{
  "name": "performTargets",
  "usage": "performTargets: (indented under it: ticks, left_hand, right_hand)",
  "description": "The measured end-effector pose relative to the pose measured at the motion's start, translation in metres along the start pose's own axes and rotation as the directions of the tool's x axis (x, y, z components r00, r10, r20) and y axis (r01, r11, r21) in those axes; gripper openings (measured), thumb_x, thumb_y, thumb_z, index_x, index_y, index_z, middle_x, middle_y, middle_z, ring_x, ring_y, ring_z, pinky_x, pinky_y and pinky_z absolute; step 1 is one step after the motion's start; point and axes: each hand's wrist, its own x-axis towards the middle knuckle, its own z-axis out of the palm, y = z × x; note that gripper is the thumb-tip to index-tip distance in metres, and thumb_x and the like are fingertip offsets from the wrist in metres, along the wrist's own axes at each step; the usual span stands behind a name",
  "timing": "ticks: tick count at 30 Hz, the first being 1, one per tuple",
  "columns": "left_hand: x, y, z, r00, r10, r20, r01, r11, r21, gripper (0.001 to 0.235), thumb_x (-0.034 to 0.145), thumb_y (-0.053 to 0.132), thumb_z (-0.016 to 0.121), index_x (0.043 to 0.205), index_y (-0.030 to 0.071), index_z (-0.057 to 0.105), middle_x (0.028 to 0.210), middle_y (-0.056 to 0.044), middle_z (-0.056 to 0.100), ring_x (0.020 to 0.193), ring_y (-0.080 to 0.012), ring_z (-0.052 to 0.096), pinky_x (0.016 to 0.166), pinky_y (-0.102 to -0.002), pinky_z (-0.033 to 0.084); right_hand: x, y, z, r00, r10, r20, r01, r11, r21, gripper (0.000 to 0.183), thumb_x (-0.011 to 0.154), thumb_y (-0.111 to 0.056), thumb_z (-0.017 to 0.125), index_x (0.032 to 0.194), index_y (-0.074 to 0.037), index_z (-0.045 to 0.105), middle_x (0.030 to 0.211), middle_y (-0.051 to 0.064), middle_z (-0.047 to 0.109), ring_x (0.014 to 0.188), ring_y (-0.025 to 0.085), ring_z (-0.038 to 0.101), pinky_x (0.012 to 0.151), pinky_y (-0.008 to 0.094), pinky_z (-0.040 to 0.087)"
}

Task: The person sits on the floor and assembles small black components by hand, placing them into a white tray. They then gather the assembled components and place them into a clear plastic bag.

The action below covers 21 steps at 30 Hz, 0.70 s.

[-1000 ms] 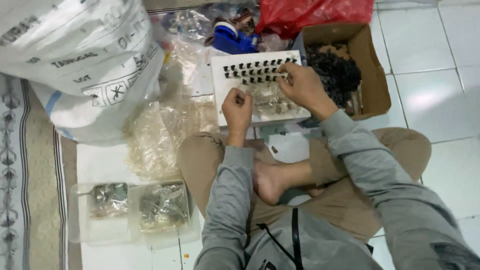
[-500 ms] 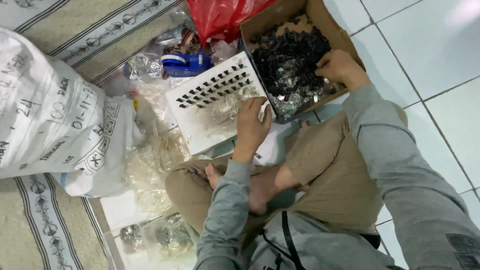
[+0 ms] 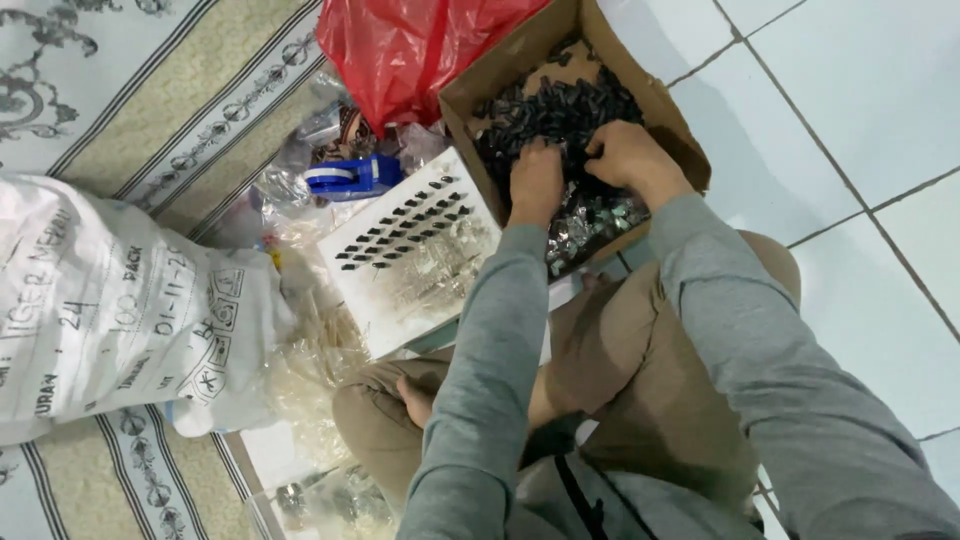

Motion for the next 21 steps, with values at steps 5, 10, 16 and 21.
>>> performTargets:
  ticks: [5,10,16,21]
  left_hand:
    - [0.004,0.006,0.017,1.000,0.018,0.002,-0.018,0.984,0.176,0.028,0.067,0.016,0.087,0.089,0.008,0.071,0.092,-0.012,0.070,0.090,-0.0251,0.071,0.072,-0.031,0.064]
    - [0.000,0.021,-0.010,0.995,-0.063,0.080,0.061,0.998,0.033,0.027,0.073,0.014,0.084,0.096,0.006,0.072,0.089,-0.013,0.071,0.088,-0.0269,0.073,0.075,-0.032,0.065]
    - [0.003,0.016,0.032,0.753,-0.521,0.402,0.645,0.459,-0.612,0.030,0.079,0.032,0.070,0.106,0.020,0.075,0.102,-0.008,0.076,0.099,-0.0262,0.074,0.084,-0.039,0.063]
    - [-0.008,0.032,0.056,0.797,-0.468,0.382,0.442,0.020,-0.897,0.027,0.089,0.005,0.066,0.115,-0.002,0.070,0.098,-0.028,0.071,0.082,-0.0336,0.073,0.070,-0.040,0.063]
  right_hand:
    - [0.004,-0.006,0.010,0.999,0.021,0.025,-0.021,1.000,-0.001,0.051,0.096,-0.034,0.066,0.134,-0.001,0.067,0.135,0.027,0.064,0.124,0.043,0.061,0.095,0.050,0.057]
    - [-0.005,-0.009,0.003,0.996,0.060,0.061,-0.060,0.998,-0.007,0.055,0.099,-0.032,0.057,0.137,0.006,0.063,0.134,0.031,0.063,0.120,0.044,0.063,0.089,0.051,0.059]
    - [0.058,0.048,0.039,0.997,0.078,-0.018,-0.075,0.990,0.118,0.053,0.102,-0.034,0.055,0.129,0.010,0.066,0.124,0.034,0.066,0.109,0.043,0.066,0.078,0.048,0.062]
    - [0.038,0.032,0.021,0.985,0.170,0.023,-0.171,0.968,0.181,0.046,0.102,-0.034,0.057,0.112,0.009,0.072,0.102,0.025,0.074,0.086,0.033,0.073,0.061,0.040,0.062]
